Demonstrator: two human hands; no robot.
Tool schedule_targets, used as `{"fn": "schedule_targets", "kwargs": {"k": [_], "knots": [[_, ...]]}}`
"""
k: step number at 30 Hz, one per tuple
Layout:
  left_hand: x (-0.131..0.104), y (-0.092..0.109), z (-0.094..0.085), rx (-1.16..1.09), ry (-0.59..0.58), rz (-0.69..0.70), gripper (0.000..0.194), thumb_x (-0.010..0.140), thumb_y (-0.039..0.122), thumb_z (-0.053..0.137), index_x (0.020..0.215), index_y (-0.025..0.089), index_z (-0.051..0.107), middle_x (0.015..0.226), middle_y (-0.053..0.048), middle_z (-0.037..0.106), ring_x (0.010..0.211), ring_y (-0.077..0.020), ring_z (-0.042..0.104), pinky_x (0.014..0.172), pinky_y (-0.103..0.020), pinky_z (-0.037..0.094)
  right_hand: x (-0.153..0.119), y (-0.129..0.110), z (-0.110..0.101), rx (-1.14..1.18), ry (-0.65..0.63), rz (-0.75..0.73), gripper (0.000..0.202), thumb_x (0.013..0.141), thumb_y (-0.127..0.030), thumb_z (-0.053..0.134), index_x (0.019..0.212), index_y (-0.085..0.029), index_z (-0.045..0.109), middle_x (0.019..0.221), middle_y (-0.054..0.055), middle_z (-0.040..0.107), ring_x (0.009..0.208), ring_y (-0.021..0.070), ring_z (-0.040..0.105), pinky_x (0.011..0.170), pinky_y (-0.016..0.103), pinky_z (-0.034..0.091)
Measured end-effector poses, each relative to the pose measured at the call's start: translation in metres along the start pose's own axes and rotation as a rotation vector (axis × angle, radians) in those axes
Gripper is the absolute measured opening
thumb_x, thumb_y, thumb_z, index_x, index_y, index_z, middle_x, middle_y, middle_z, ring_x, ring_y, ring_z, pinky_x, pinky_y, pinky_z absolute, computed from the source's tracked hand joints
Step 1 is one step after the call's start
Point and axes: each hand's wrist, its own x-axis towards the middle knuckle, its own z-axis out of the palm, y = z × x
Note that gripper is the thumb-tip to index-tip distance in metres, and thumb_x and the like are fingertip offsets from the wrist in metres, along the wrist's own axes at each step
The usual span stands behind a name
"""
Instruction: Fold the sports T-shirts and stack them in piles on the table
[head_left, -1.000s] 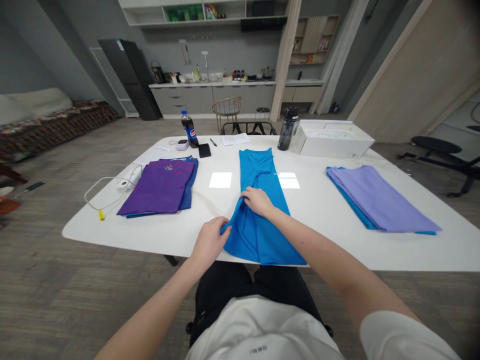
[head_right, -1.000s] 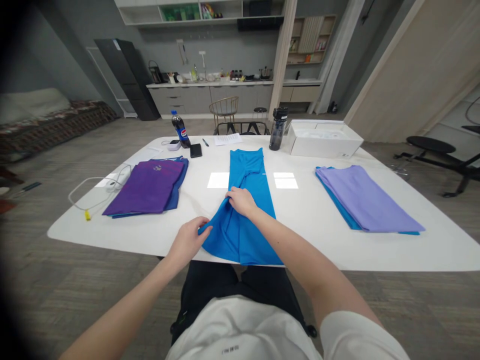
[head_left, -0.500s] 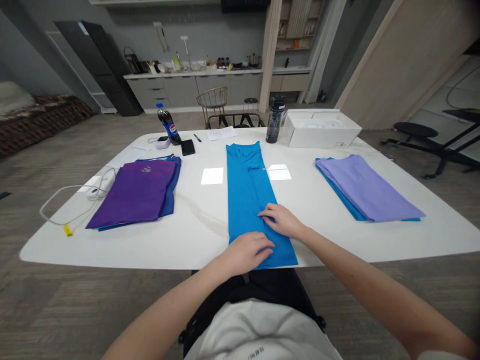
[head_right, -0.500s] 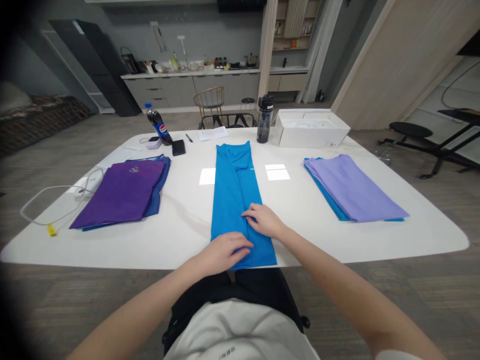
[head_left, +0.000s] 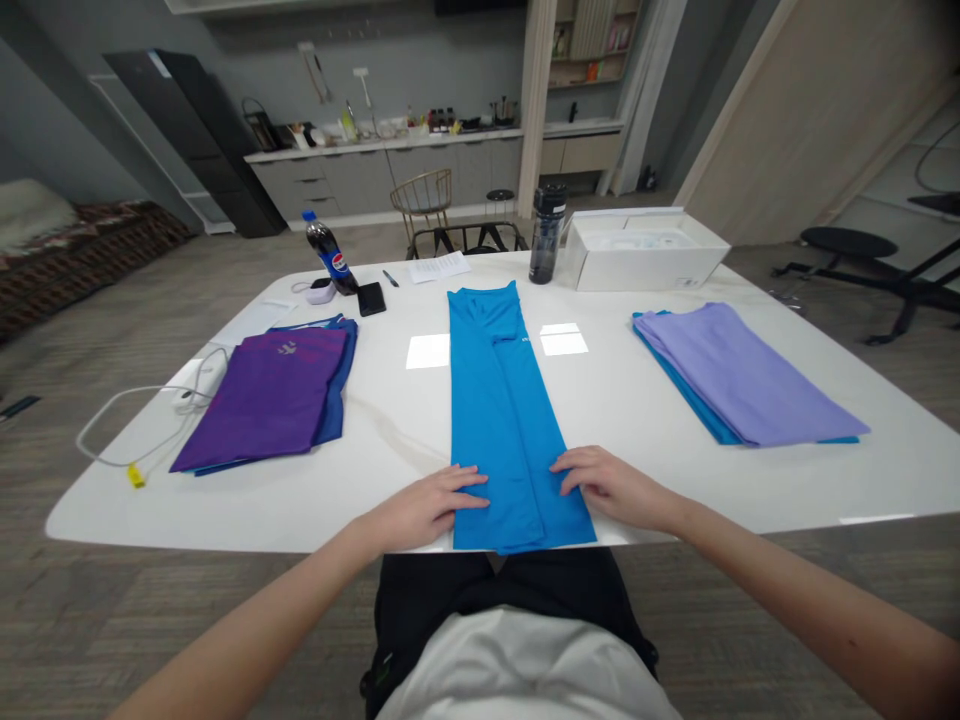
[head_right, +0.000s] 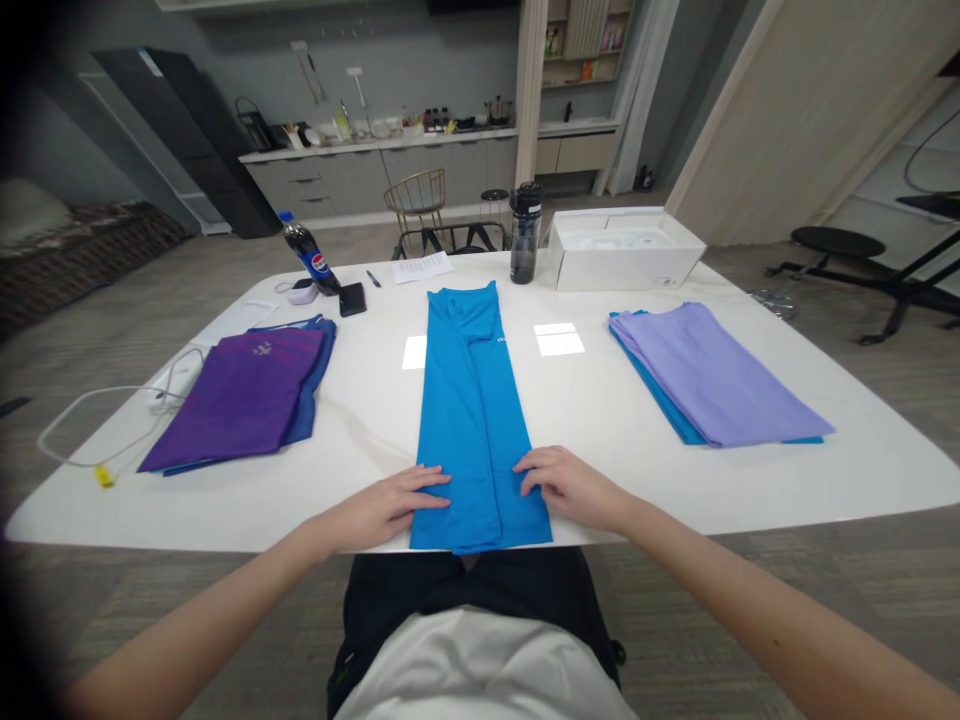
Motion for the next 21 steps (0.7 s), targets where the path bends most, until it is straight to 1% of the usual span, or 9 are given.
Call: {"fn": "schedule_targets", "kwargs": {"k": [3, 6, 9, 12, 14, 15, 17, 19, 21], "knots": [[0.002, 0.006, 0.001, 0.057, 0.010, -0.021, 0.051, 0.096, 0.012, 0.051, 0.140, 0.034, 0.062, 0.158, -0.004, 0.049, 0.150, -0.0227, 0.040, 0.126, -0.048, 0.030, -0.013, 0.006, -0.004, 0.021, 0.003, 0.037, 0.029, 0.101, -0.023, 0.051, 0.108, -0.031, 0.078, 0.139, 0.007, 0.066, 0.136, 0.0255, 0.054, 0.113, 0.046, 0.042], [0.005, 0.006, 0.008, 0.155, -0.003, -0.015, 0.049, 0.094, 0.013, 0.054, 0.138, 0.032, 0.064, 0.157, -0.006, 0.050, 0.149, -0.0255, 0.040, 0.126, -0.050, 0.029, -0.016, 0.005, -0.003, 0.008, 0.017, 0.032, 0.022, 0.100, -0.033, 0.059, 0.109, -0.033, 0.078, 0.140, 0.008, 0.065, 0.138, 0.0281, 0.052, 0.112, 0.050, 0.043], [0.007, 0.008, 0.015, 0.228, -0.029, 0.005, 0.050, 0.093, 0.014, 0.056, 0.140, 0.031, 0.063, 0.157, -0.009, 0.049, 0.151, -0.0300, 0.037, 0.126, -0.053, 0.028, -0.014, 0.002, -0.002, -0.019, 0.019, 0.014, 0.019, 0.100, -0.035, 0.059, 0.107, -0.033, 0.077, 0.138, 0.007, 0.065, 0.135, 0.0282, 0.053, 0.109, 0.051, 0.044], [0.011, 0.012, 0.013, 0.219, -0.032, -0.013, 0.049, 0.095, 0.012, 0.051, 0.138, 0.031, 0.064, 0.154, -0.009, 0.053, 0.150, -0.0291, 0.039, 0.125, -0.051, 0.029, -0.012, 0.002, -0.003, -0.024, 0.012, 0.014, 0.020, 0.101, -0.035, 0.056, 0.105, -0.033, 0.076, 0.136, 0.007, 0.066, 0.135, 0.0272, 0.052, 0.109, 0.051, 0.043], [0.015, 0.015, 0.005, 0.147, -0.030, -0.042, 0.048, 0.095, 0.011, 0.050, 0.136, 0.032, 0.065, 0.150, -0.006, 0.058, 0.147, -0.0263, 0.044, 0.125, -0.048, 0.031, -0.010, 0.001, -0.003, 0.004, 0.019, 0.029, 0.020, 0.103, -0.034, 0.054, 0.105, -0.032, 0.074, 0.134, 0.007, 0.067, 0.134, 0.0266, 0.053, 0.109, 0.050, 0.042], [0.018, 0.017, 0.000, 0.092, -0.025, -0.060, 0.048, 0.095, 0.011, 0.050, 0.136, 0.033, 0.065, 0.146, -0.005, 0.062, 0.143, -0.0244, 0.049, 0.124, -0.045, 0.033, -0.009, 0.001, -0.004, 0.030, 0.026, 0.039, 0.020, 0.103, -0.034, 0.052, 0.105, -0.032, 0.073, 0.131, 0.007, 0.068, 0.132, 0.0262, 0.054, 0.109, 0.050, 0.042], [0.024, 0.020, -0.013, -0.033, -0.009, -0.095, 0.050, 0.096, 0.010, 0.048, 0.137, 0.033, 0.065, 0.136, -0.002, 0.068, 0.132, -0.0203, 0.060, 0.119, -0.039, 0.041, -0.005, -0.001, -0.006, 0.111, 0.051, 0.082, 0.021, 0.104, -0.033, 0.050, 0.106, -0.031, 0.070, 0.122, 0.007, 0.071, 0.123, 0.0246, 0.059, 0.106, 0.046, 0.044], [0.032, 0.020, -0.029, -0.151, 0.031, -0.114, 0.052, 0.095, 0.008, 0.044, 0.135, 0.033, 0.066, 0.129, -0.001, 0.072, 0.121, -0.0174, 0.066, 0.111, -0.034, 0.048, 0.004, -0.002, -0.013, 0.220, 0.105, 0.156, 0.021, 0.104, -0.033, 0.048, 0.107, -0.030, 0.069, 0.111, 0.006, 0.072, 0.110, 0.0227, 0.064, 0.099, 0.041, 0.049], [0.044, 0.016, -0.047, -0.269, 0.120, -0.138, 0.049, 0.095, 0.009, 0.043, 0.129, 0.031, 0.070, 0.126, -0.001, 0.073, 0.117, -0.0175, 0.067, 0.106, -0.032, 0.050, 0.021, 0.001, -0.025, 0.336, 0.176, 0.231, 0.023, 0.103, -0.035, 0.046, 0.106, -0.029, 0.068, 0.102, 0.006, 0.072, 0.095, 0.0214, 0.065, 0.087, 0.037, 0.052]]}}
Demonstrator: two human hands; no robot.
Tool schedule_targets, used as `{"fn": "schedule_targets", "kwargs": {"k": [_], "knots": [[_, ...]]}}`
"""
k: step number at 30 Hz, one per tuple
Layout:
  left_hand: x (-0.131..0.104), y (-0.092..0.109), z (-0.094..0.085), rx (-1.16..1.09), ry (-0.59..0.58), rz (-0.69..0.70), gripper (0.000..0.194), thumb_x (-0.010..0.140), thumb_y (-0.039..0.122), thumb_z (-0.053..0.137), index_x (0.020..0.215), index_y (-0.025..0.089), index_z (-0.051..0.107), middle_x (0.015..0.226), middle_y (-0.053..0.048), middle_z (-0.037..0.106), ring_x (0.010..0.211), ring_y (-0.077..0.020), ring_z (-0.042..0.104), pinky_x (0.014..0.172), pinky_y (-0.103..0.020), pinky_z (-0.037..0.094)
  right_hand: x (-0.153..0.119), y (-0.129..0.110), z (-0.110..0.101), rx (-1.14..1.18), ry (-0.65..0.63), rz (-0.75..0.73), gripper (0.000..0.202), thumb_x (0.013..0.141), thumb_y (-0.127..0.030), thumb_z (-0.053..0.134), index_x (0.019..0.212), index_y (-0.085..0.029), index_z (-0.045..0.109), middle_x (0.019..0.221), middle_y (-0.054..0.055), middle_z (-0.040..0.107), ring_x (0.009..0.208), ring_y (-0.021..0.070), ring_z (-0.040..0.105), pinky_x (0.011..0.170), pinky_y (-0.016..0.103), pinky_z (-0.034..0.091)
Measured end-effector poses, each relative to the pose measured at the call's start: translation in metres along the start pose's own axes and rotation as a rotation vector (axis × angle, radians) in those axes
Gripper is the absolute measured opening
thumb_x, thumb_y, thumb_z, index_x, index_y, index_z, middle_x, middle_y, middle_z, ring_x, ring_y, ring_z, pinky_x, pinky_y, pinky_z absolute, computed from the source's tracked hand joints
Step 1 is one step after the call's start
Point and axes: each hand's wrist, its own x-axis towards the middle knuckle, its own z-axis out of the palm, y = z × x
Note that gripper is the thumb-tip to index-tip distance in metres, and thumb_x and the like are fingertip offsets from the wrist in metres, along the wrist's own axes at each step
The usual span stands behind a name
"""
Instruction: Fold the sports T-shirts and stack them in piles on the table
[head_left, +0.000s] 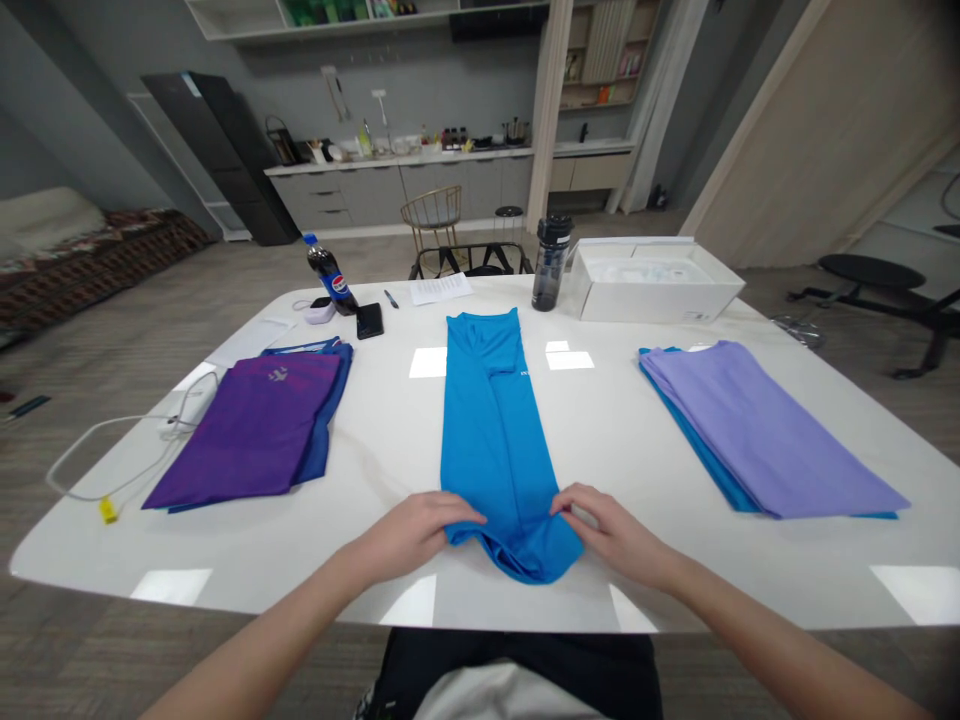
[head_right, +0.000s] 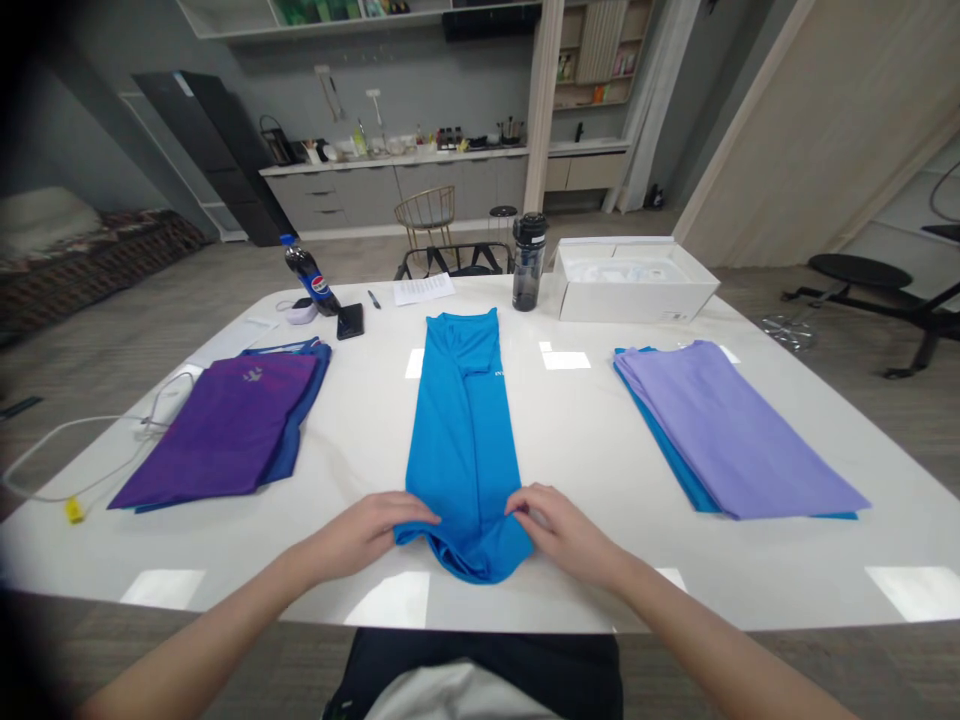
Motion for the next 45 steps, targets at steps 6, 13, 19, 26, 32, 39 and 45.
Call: {"fn": "schedule_targets", "kwargs": {"k": [6, 13, 19, 26, 32, 39, 45], "knots": [[0.096, -0.040, -0.065, -0.613, 0.526, -0.194, 0.038, 0.093, 0.050, 0.063, 0.105, 0.017, 0.076, 0.110, -0.009, 0.078, 0.103, -0.0279, 0.072, 0.097, -0.041, 0.056, 0.130, 0.010, -0.053, 0.329, 0.278, 0.049, 0.029, 0.093, -0.049, 0.056, 0.100, -0.023, 0.067, 0.082, 0.001, 0.067, 0.071, 0.0167, 0.058, 0.068, 0.029, 0.048], [0.206, -0.139, -0.116, -0.800, 0.783, -0.583, 0.038, 0.076, 0.045, 0.080, 0.095, 0.013, 0.073, 0.089, -0.015, 0.078, 0.086, -0.0291, 0.074, 0.083, -0.043, 0.060, 0.271, 0.073, -0.072, -0.009, 0.467, 0.437, 0.040, 0.091, -0.054, 0.058, 0.071, -0.019, 0.065, 0.067, 0.005, 0.066, 0.072, 0.0207, 0.063, 0.068, 0.029, 0.045], [0.221, -0.176, -0.107, -0.630, 0.869, -0.581, 0.016, 0.068, 0.021, 0.078, 0.082, 0.014, 0.073, 0.081, -0.007, 0.076, 0.085, -0.0266, 0.071, 0.083, -0.039, 0.056, 0.286, 0.103, -0.052, -0.367, 0.480, 0.456, 0.023, 0.091, -0.042, 0.062, 0.090, -0.021, 0.071, 0.084, 0.008, 0.073, 0.082, 0.0237, 0.067, 0.071, 0.029, 0.044], [0.264, -0.171, -0.160, -0.804, 0.903, -0.021, 0.039, 0.079, 0.036, 0.073, 0.113, 0.016, 0.070, 0.103, -0.007, 0.077, 0.095, -0.0225, 0.070, 0.093, -0.037, 0.053, 0.310, 0.076, -0.086, -0.175, 0.745, 0.093, 0.036, 0.097, -0.052, 0.051, 0.105, -0.020, 0.066, 0.075, 0.001, 0.065, 0.066, 0.0176, 0.056, 0.068, 0.028, 0.043], [0.304, -0.214, -0.186, -0.627, 1.055, -0.314, 0.038, 0.085, 0.030, 0.069, 0.119, 0.012, 0.067, 0.100, -0.011, 0.075, 0.092, -0.0239, 0.070, 0.090, -0.036, 0.052, 0.363, 0.100, -0.102, -0.280, 0.749, 0.371, 0.026, 0.097, -0.042, 0.054, 0.096, -0.020, 0.068, 0.096, 0.008, 0.072, 0.084, 0.0230, 0.063, 0.077, 0.033, 0.045], [0.299, -0.250, -0.181, -0.169, 1.042, -0.469, 0.029, 0.093, 0.018, 0.056, 0.119, 0.018, 0.069, 0.105, -0.011, 0.074, 0.097, -0.0244, 0.069, 0.096, -0.038, 0.049, 0.378, 0.135, -0.088, -0.484, 0.663, 0.466, 0.029, 0.100, -0.039, 0.048, 0.099, -0.020, 0.069, 0.106, 0.012, 0.069, 0.101, 0.0287, 0.062, 0.088, 0.041, 0.046], [0.306, -0.228, -0.163, 0.218, 0.969, -0.287, 0.050, 0.095, 0.011, 0.046, 0.145, 0.011, 0.052, 0.150, -0.021, 0.051, 0.141, -0.0309, 0.045, 0.121, -0.049, 0.029, 0.385, 0.115, -0.081, -0.599, 0.692, 0.350, 0.039, 0.099, -0.030, 0.048, 0.133, -0.014, 0.058, 0.136, 0.022, 0.057, 0.125, 0.0358, 0.052, 0.102, 0.052, 0.041]]}}
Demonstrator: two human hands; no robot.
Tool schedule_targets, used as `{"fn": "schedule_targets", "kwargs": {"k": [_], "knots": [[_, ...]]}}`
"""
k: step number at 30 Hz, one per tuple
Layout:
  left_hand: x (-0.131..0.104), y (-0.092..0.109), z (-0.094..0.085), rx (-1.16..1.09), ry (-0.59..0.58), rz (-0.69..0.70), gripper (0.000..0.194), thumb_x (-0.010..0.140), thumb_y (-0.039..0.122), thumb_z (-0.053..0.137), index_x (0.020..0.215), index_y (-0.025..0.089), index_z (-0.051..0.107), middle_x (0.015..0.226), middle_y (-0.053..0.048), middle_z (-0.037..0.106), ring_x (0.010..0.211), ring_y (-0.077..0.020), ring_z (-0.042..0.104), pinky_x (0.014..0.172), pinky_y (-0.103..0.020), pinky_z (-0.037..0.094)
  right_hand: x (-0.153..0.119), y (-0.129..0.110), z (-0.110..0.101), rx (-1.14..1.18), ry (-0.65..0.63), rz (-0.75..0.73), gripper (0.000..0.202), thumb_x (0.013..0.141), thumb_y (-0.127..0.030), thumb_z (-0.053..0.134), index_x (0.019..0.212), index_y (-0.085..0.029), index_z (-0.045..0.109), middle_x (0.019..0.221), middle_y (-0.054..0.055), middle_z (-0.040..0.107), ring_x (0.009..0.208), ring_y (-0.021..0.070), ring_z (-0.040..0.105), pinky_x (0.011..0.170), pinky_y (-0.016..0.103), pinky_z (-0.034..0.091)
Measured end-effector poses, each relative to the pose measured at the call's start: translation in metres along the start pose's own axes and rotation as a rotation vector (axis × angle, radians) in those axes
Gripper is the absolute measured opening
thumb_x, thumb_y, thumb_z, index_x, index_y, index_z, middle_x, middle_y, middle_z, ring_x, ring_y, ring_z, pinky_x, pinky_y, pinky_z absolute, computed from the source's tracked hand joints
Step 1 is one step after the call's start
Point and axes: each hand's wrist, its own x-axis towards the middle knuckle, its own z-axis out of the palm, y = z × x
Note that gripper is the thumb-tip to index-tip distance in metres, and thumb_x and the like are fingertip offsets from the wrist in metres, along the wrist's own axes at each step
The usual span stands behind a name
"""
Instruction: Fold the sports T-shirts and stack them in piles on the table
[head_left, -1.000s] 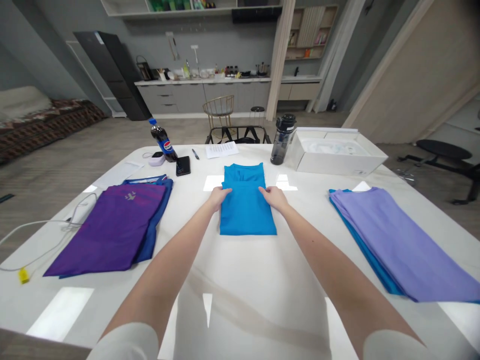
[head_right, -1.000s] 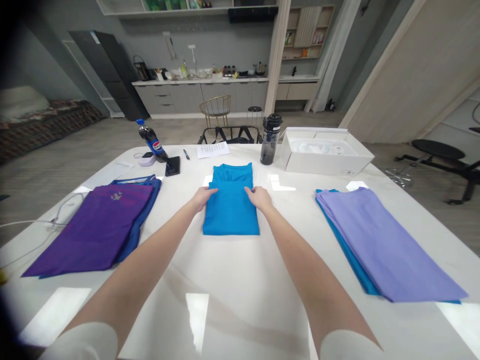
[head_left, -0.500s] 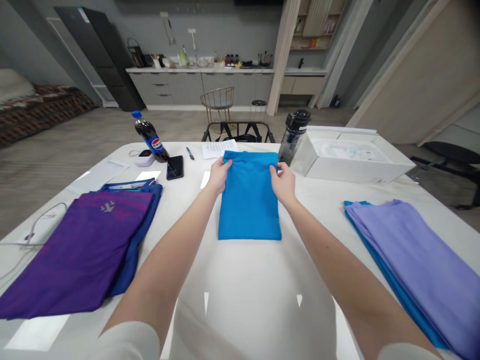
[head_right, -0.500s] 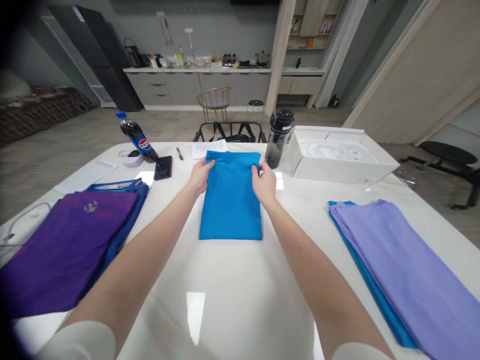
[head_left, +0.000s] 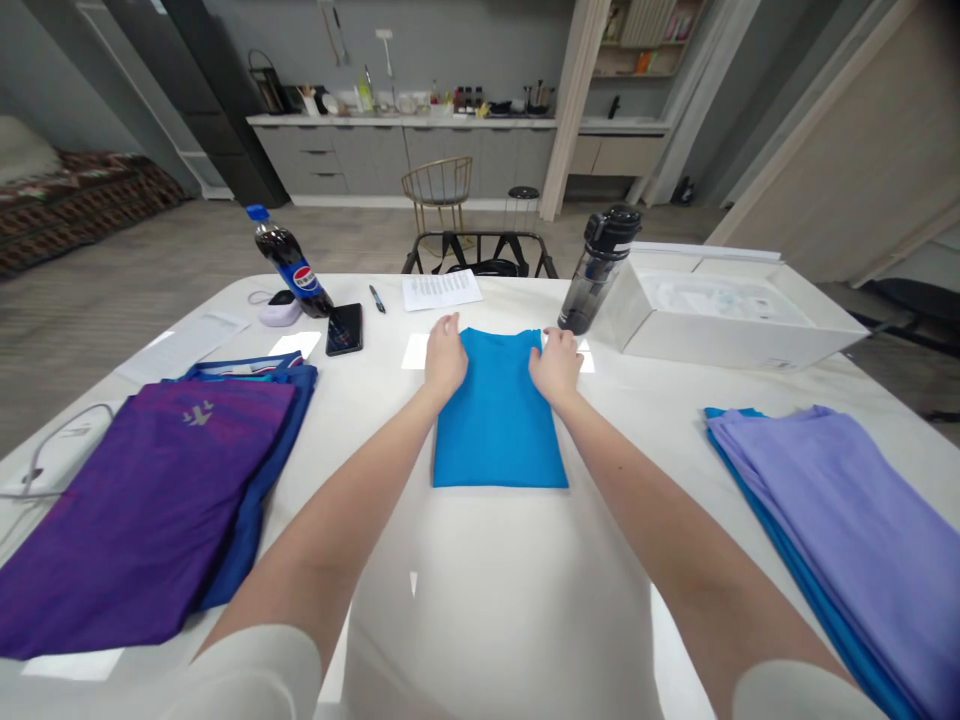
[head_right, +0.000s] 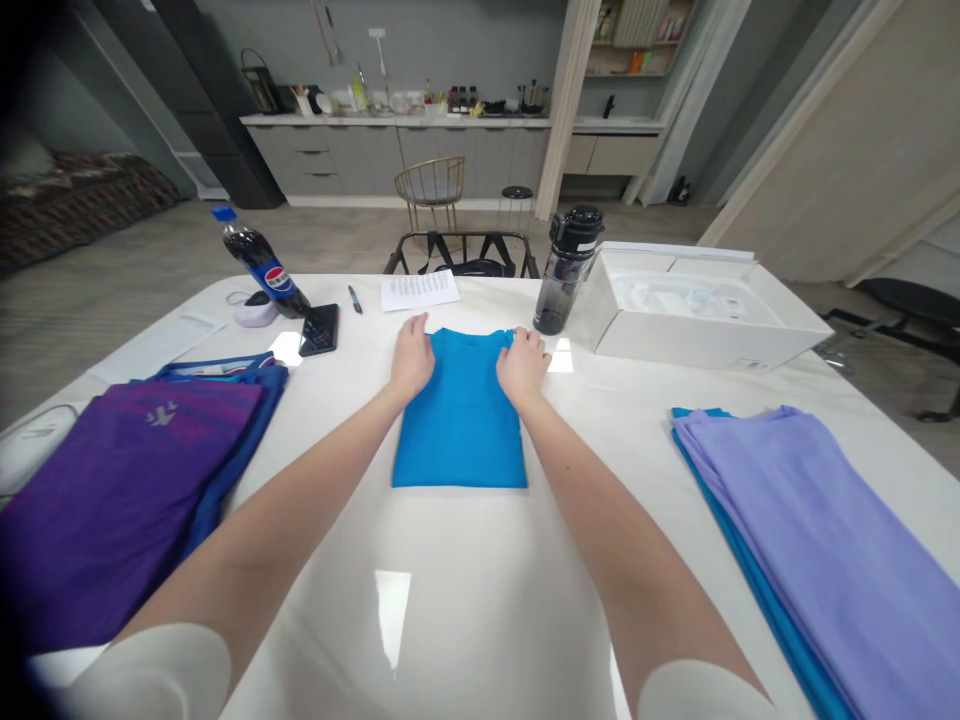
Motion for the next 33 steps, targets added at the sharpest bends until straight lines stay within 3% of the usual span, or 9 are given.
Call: {"fn": "schedule_targets", "kwargs": {"k": [3, 5, 10, 14, 17, 20, 22, 27, 33], "knots": [[-0.020, 0.015, 0.018, 0.143, -0.276, 0.117, 0.046, 0.101, 0.023, 0.042, 0.144, 0.013, 0.056, 0.153, -0.019, 0.050, 0.146, -0.0331, 0.040, 0.124, -0.055, 0.022, -0.010, -0.010, 0.011, -0.010, -0.138, -0.242, 0.046, 0.103, -0.029, 0.039, 0.147, -0.018, 0.050, 0.154, 0.017, 0.048, 0.141, 0.0321, 0.041, 0.116, 0.053, 0.031], [-0.032, 0.019, 0.028, 0.270, -0.363, 0.096, 0.050, 0.103, 0.031, 0.038, 0.149, 0.016, 0.052, 0.159, -0.015, 0.045, 0.152, -0.0331, 0.033, 0.126, -0.057, 0.017, -0.017, -0.014, 0.020, -0.067, -0.301, -0.276, 0.051, 0.106, -0.035, 0.030, 0.153, -0.024, 0.046, 0.162, 0.010, 0.040, 0.148, 0.0303, 0.033, 0.121, 0.057, 0.022], [-0.038, 0.019, 0.033, 0.482, -0.433, 0.057, 0.058, 0.106, 0.042, 0.026, 0.160, 0.026, 0.036, 0.168, -0.002, 0.031, 0.157, -0.0280, 0.021, 0.128, -0.054, 0.015, -0.024, -0.016, 0.028, -0.194, -0.437, -0.161, 0.058, 0.108, -0.046, 0.015, 0.163, -0.033, 0.029, 0.171, 0.000, 0.021, 0.156, 0.0281, 0.017, 0.122, 0.067, 0.011], [-0.037, 0.023, 0.029, 0.528, -0.401, 0.080, 0.056, 0.106, 0.042, 0.027, 0.157, 0.026, 0.041, 0.165, -0.004, 0.037, 0.155, -0.0295, 0.026, 0.126, -0.054, 0.021, -0.026, -0.018, 0.024, -0.208, -0.446, -0.126, 0.059, 0.108, -0.049, 0.013, 0.164, -0.034, 0.027, 0.172, 0.000, 0.018, 0.158, 0.0279, 0.013, 0.123, 0.067, 0.011], [-0.045, 0.032, 0.023, 0.556, -0.333, 0.182, 0.045, 0.106, 0.030, 0.031, 0.137, 0.017, 0.061, 0.145, -0.014, 0.059, 0.139, -0.0296, 0.048, 0.116, -0.048, 0.037, -0.036, -0.015, 0.019, -0.210, -0.443, -0.127, 0.061, 0.108, -0.051, 0.014, 0.164, -0.033, 0.026, 0.172, 0.001, 0.018, 0.158, 0.0288, 0.011, 0.123, 0.065, 0.011], [-0.061, 0.039, 0.015, 0.548, -0.361, 0.262, 0.039, 0.103, 0.020, 0.034, 0.123, 0.014, 0.067, 0.125, -0.016, 0.067, 0.122, -0.0264, 0.059, 0.105, -0.040, 0.046, -0.051, -0.006, 0.011, -0.193, -0.437, -0.181, 0.061, 0.108, -0.053, 0.018, 0.164, -0.032, 0.027, 0.172, 0.002, 0.018, 0.158, 0.0290, 0.012, 0.124, 0.063, 0.012], [-0.078, 0.041, 0.009, 0.511, -0.377, 0.265, 0.041, 0.104, 0.023, 0.034, 0.132, 0.014, 0.064, 0.133, -0.015, 0.065, 0.127, -0.0254, 0.056, 0.110, -0.039, 0.043, -0.063, 0.002, 0.004, -0.180, -0.444, -0.255, 0.060, 0.108, -0.052, 0.020, 0.164, -0.032, 0.028, 0.171, 0.001, 0.019, 0.158, 0.0280, 0.013, 0.125, 0.060, 0.013], [-0.131, 0.040, -0.010, 0.475, -0.414, 0.177, 0.059, 0.106, 0.049, 0.031, 0.156, 0.021, 0.043, 0.163, -0.008, 0.040, 0.153, -0.0288, 0.030, 0.127, -0.049, 0.020, -0.102, 0.019, -0.018, -0.174, -0.472, -0.396, 0.060, 0.108, -0.052, 0.024, 0.164, -0.030, 0.029, 0.171, 0.001, 0.022, 0.158, 0.0266, 0.015, 0.127, 0.055, 0.012], [-0.187, 0.038, -0.049, 0.402, -0.549, 0.231, 0.071, 0.101, 0.064, 0.037, 0.161, 0.026, 0.034, 0.170, -0.007, 0.025, 0.158, -0.0315, 0.019, 0.128, -0.053, 0.015, -0.169, 0.027, -0.048, -0.138, -0.468, -0.422, 0.067, 0.105, -0.060, 0.032, 0.164, -0.029, 0.028, 0.171, 0.003, 0.022, 0.158, 0.0281, 0.016, 0.127, 0.053, 0.013]]}}
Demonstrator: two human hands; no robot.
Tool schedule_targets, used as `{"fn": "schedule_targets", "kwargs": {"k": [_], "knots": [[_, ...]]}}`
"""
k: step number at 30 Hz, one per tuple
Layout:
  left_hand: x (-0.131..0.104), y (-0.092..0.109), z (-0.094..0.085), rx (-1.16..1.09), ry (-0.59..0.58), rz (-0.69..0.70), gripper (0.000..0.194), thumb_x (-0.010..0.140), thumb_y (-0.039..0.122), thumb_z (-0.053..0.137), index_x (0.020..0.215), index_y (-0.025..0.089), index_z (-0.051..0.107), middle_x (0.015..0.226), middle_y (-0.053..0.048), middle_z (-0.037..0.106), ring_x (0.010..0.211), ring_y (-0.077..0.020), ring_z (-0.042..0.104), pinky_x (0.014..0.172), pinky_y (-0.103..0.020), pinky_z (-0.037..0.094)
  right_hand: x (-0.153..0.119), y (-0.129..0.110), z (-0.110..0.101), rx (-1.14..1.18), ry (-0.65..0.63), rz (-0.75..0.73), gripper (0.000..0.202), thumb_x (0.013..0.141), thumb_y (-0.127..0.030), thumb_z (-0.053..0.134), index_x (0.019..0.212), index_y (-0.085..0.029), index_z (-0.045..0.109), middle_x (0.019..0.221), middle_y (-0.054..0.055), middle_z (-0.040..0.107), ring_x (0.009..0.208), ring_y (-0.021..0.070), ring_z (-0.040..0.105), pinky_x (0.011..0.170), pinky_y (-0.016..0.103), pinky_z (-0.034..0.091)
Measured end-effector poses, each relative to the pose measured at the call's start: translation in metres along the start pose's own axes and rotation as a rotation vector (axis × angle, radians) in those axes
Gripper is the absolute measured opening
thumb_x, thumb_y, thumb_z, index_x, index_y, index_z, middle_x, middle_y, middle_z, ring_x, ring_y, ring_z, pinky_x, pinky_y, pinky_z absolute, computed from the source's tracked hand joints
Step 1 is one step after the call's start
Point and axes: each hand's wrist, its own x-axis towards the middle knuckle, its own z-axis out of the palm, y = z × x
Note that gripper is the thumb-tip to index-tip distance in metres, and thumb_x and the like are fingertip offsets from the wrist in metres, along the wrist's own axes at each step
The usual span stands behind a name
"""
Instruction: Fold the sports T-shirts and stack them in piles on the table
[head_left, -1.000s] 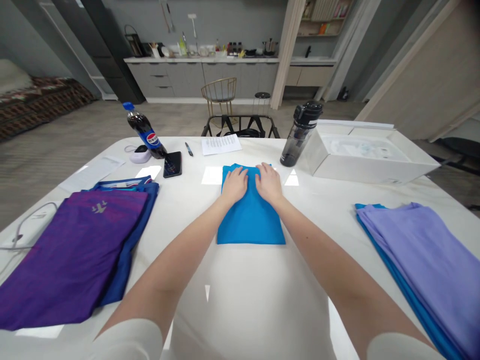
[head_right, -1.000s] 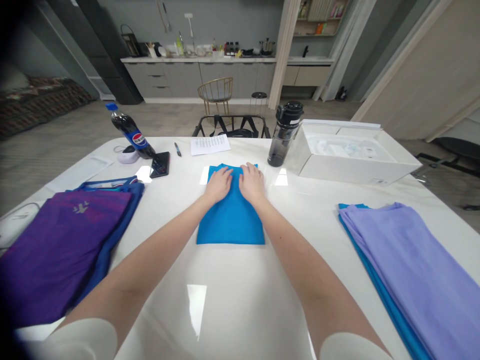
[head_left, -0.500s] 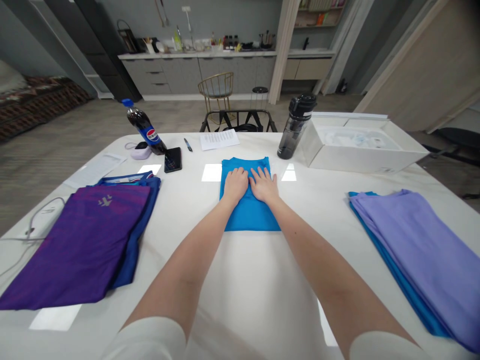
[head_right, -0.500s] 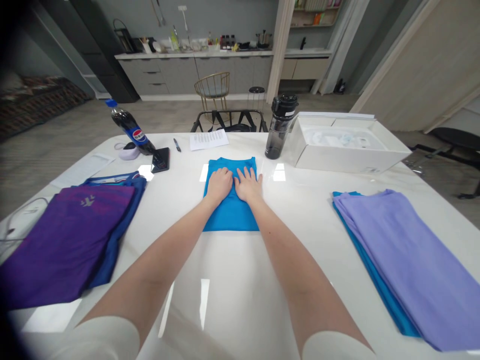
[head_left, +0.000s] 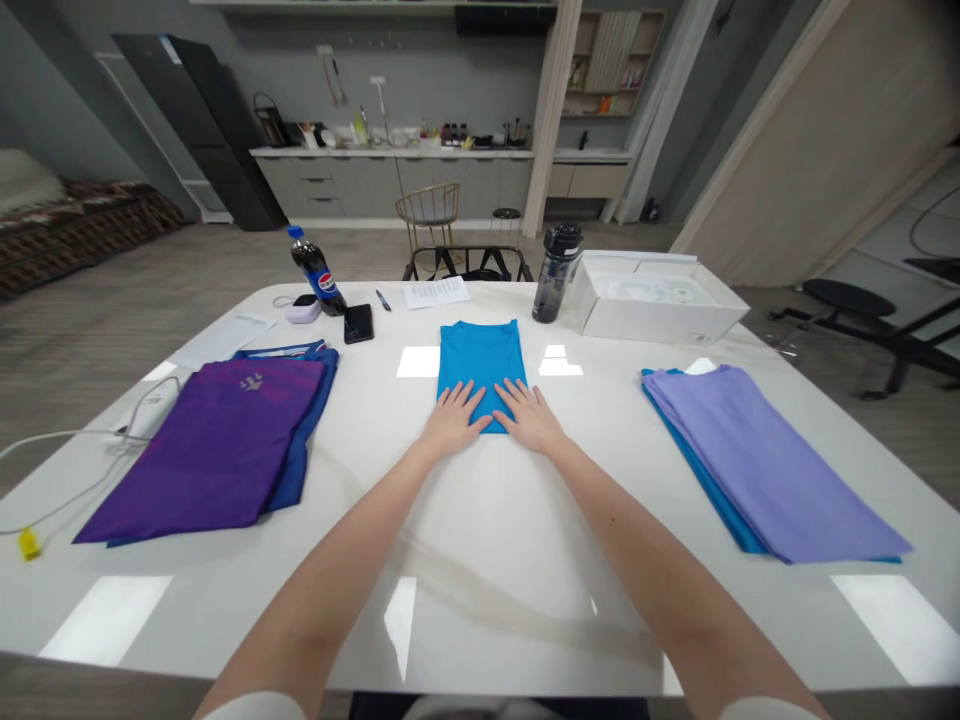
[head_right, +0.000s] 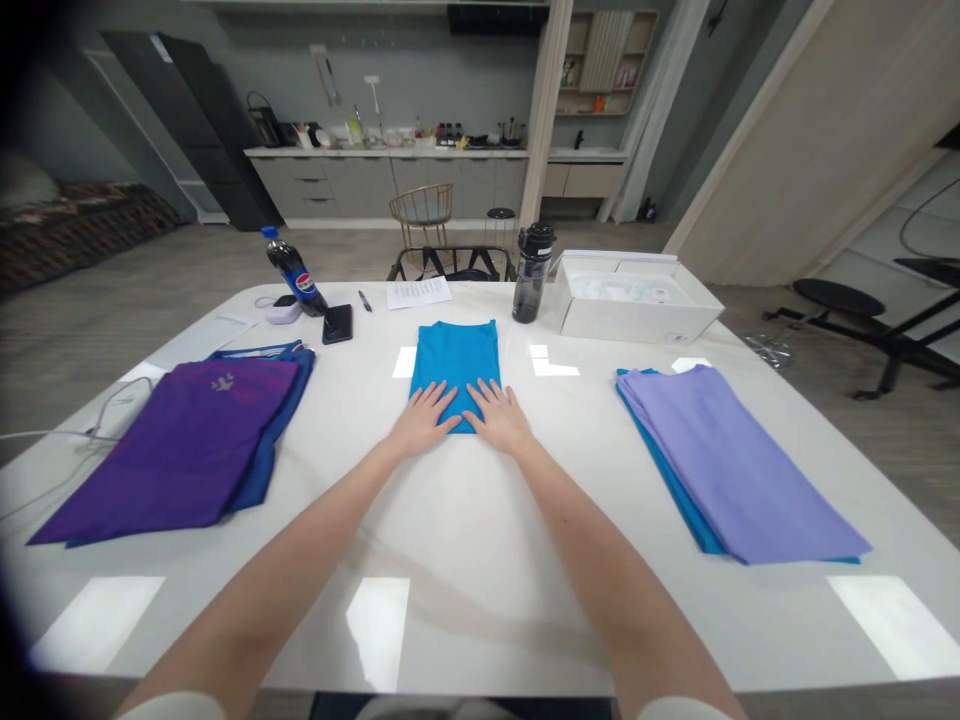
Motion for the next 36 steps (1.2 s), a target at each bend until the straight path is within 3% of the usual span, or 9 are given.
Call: {"fn": "schedule_targets", "kwargs": {"k": [3, 6, 11, 17, 24, 26, 29, 32, 36], "knots": [[-0.036, -0.006, -0.007, -0.025, -0.023, 0.035, 0.069, 0.100, 0.056, 0.047, 0.160, 0.024, 0.037, 0.169, -0.009, 0.028, 0.157, -0.0321, 0.022, 0.127, -0.051, 0.021, -0.036, -0.004, 0.000, 0.041, 0.002, -0.045, 0.064, 0.104, -0.059, 0.038, 0.161, -0.031, 0.035, 0.170, 0.003, 0.026, 0.157, 0.0296, 0.018, 0.126, 0.056, 0.014], [-0.066, -0.013, -0.018, -0.023, 0.009, -0.009, 0.046, 0.103, 0.029, 0.043, 0.147, 0.023, 0.054, 0.158, -0.008, 0.048, 0.146, -0.0245, 0.044, 0.119, -0.039, 0.038, -0.064, -0.004, -0.002, 0.104, 0.079, -0.031, 0.049, 0.106, -0.046, 0.043, 0.150, -0.028, 0.053, 0.162, 0.009, 0.042, 0.149, 0.0279, 0.035, 0.123, 0.050, 0.025], [-0.083, -0.006, -0.037, 0.150, 0.062, -0.110, 0.041, 0.098, 0.009, 0.035, 0.123, 0.020, 0.067, 0.125, -0.012, 0.068, 0.116, -0.0252, 0.062, 0.096, -0.037, 0.051, -0.077, -0.014, -0.017, 0.045, 0.165, 0.080, 0.031, 0.106, -0.026, 0.043, 0.119, -0.018, 0.069, 0.125, 0.013, 0.065, 0.115, 0.0236, 0.058, 0.102, 0.034, 0.044], [-0.094, 0.018, -0.056, 0.190, -0.038, -0.076, 0.044, 0.091, 0.002, 0.039, 0.116, 0.021, 0.069, 0.116, -0.012, 0.072, 0.111, -0.0249, 0.064, 0.097, -0.036, 0.047, -0.089, -0.035, -0.048, -0.165, -0.017, 0.075, 0.031, 0.105, -0.019, 0.039, 0.106, -0.018, 0.070, 0.117, 0.014, 0.068, 0.110, 0.0269, 0.060, 0.087, 0.034, 0.042], [-0.209, 0.038, -0.077, -0.086, -0.365, 0.089, 0.038, 0.090, 0.013, 0.044, 0.106, 0.031, 0.073, 0.105, -0.003, 0.076, 0.096, -0.0233, 0.070, 0.082, -0.033, 0.050, -0.213, -0.061, -0.062, 0.047, -0.304, -0.096, 0.025, 0.099, -0.020, 0.047, 0.094, -0.024, 0.071, 0.086, 0.006, 0.074, 0.079, 0.0222, 0.068, 0.070, 0.030, 0.040], [-0.229, 0.045, -0.085, -0.187, -0.477, 0.115, 0.033, 0.091, 0.018, 0.047, 0.104, 0.033, 0.073, 0.099, -0.001, 0.076, 0.092, -0.0223, 0.070, 0.077, -0.031, 0.050, -0.236, -0.069, -0.067, 0.157, -0.403, -0.125, 0.023, 0.097, -0.023, 0.051, 0.091, -0.025, 0.073, 0.083, 0.004, 0.074, 0.075, 0.0208, 0.067, 0.065, 0.029, 0.039], [-0.218, 0.050, -0.094, -0.277, -0.499, 0.102, 0.024, 0.094, 0.028, 0.052, 0.103, 0.032, 0.073, 0.098, 0.001, 0.076, 0.091, -0.0210, 0.070, 0.074, -0.029, 0.050, -0.228, -0.067, -0.072, 0.292, -0.466, -0.085, 0.023, 0.096, -0.037, 0.058, 0.086, -0.026, 0.075, 0.079, 0.003, 0.073, 0.071, 0.0192, 0.065, 0.061, 0.028, 0.038], [-0.167, 0.042, -0.091, -0.216, -0.230, 0.000, 0.024, 0.096, 0.032, 0.053, 0.114, 0.028, 0.070, 0.115, -0.003, 0.073, 0.103, -0.0226, 0.068, 0.087, -0.032, 0.050, -0.178, -0.048, -0.067, 0.285, -0.247, 0.131, 0.036, 0.095, -0.056, 0.057, 0.101, -0.025, 0.074, 0.083, 0.004, 0.073, 0.075, 0.0209, 0.067, 0.062, 0.028, 0.040], [-0.086, 0.023, -0.080, 0.008, 0.071, -0.278, 0.043, 0.096, 0.040, 0.058, 0.135, 0.022, 0.057, 0.134, -0.013, 0.063, 0.124, -0.0315, 0.058, 0.102, -0.043, 0.045, -0.097, -0.013, -0.056, 0.195, 0.017, 0.433, 0.070, 0.091, -0.071, 0.056, 0.133, -0.016, 0.061, 0.119, 0.016, 0.070, 0.101, 0.0282, 0.068, 0.074, 0.031, 0.047]]}}
